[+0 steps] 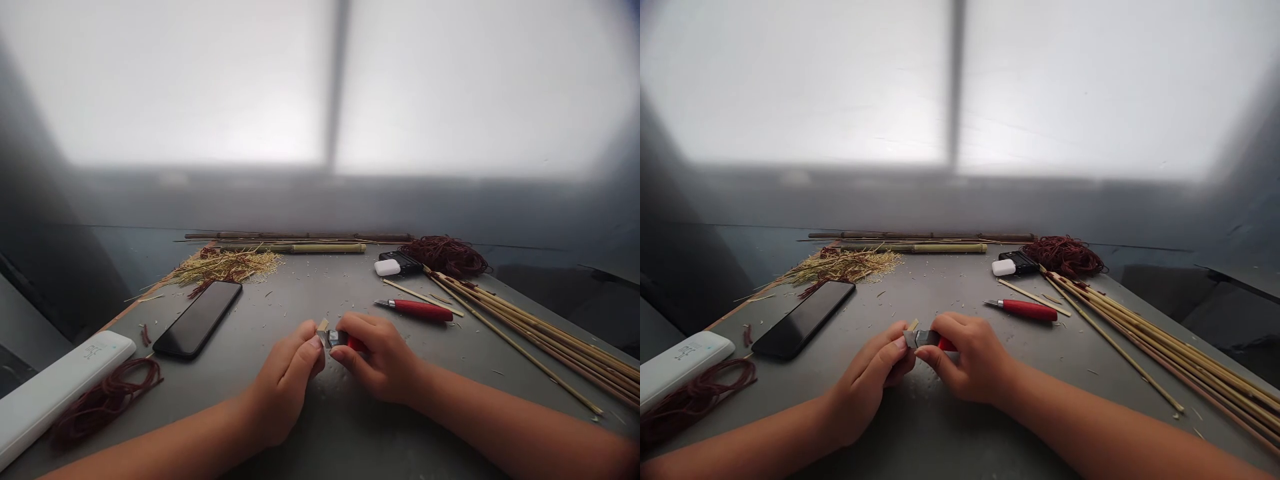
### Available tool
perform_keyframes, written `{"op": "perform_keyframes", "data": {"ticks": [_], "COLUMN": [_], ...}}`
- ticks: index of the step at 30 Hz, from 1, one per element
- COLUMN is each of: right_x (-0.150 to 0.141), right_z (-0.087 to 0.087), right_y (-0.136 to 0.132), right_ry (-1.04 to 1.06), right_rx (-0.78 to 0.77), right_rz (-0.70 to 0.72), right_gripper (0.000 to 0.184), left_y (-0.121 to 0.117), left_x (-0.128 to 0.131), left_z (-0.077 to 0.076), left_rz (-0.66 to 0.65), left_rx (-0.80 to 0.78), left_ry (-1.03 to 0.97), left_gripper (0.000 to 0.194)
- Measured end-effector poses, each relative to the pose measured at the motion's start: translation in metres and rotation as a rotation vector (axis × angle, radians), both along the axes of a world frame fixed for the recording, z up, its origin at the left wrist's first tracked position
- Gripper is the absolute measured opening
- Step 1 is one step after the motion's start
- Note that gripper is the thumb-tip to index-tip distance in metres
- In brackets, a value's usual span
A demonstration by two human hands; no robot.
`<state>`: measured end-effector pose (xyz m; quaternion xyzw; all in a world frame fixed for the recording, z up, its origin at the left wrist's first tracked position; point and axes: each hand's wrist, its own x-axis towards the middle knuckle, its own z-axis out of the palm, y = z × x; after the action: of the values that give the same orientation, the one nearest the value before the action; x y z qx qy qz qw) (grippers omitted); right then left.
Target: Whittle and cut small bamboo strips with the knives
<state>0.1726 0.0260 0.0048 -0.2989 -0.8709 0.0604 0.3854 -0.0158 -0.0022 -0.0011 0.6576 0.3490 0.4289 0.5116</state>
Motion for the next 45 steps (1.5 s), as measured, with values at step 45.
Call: {"op": "perform_keyframes", "data": {"ticks": [45], "right_x": [0.0004], "right_z": [-0.0005], "right_y": [0.0007], "right_ry": [-0.022], "right_rx": [-0.011], "right_rz": [0.038], "right_gripper": [0.046], "left_y": [0.005], "left_x": [-0.0005], "left_z": [-0.0063], "left_rz": [-0.029], "left_rx": [-0.036], "left_ry": [0.063], "left_gripper": [0.031]}}
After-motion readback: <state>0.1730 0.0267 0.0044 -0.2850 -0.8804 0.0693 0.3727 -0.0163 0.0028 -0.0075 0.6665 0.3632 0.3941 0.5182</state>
